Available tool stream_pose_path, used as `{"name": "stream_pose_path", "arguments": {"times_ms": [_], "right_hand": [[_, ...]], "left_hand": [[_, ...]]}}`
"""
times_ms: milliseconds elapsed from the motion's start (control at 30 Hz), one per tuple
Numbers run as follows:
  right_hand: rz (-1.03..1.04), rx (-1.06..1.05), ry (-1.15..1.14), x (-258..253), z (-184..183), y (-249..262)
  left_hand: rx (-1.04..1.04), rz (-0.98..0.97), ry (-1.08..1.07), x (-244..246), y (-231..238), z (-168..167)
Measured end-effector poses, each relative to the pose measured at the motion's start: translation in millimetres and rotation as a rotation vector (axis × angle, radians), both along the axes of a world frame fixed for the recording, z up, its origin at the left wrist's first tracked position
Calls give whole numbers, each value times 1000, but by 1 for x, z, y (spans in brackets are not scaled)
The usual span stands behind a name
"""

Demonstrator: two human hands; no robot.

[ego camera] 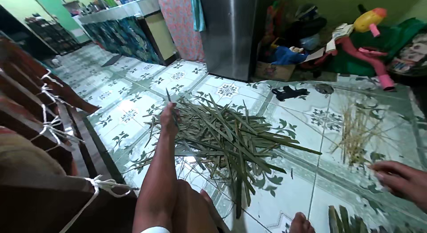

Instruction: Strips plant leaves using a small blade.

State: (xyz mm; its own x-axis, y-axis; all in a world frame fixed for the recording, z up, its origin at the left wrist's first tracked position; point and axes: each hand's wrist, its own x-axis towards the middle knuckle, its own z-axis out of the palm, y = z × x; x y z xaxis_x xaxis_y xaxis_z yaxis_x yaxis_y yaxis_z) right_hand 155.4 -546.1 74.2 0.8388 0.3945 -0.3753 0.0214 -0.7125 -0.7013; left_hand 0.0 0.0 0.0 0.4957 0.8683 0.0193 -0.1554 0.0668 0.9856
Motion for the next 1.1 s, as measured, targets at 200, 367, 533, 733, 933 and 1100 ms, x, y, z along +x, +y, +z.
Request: {"name": "stream_pose_path", "arguments": {"times_ms": [200,367,533,733,933,1100], "right_hand": [[172,406,-73,67,-113,35],[326,582,41,37,-88,117],[397,630,104,31,-86,137],[333,687,137,22,-87,154],[353,770,147,18,-85,149],[419,784,80,17,-83,141]], "left_hand": [[118,-543,182,63,-108,11],[118,-1089,265,88,-201,12],[-22,-935,144,85,-184,14],[-22,-982,148,80,-190,8],[-29,-950,110,77,-187,16],[-45,-989,61,69,-178,14]]}}
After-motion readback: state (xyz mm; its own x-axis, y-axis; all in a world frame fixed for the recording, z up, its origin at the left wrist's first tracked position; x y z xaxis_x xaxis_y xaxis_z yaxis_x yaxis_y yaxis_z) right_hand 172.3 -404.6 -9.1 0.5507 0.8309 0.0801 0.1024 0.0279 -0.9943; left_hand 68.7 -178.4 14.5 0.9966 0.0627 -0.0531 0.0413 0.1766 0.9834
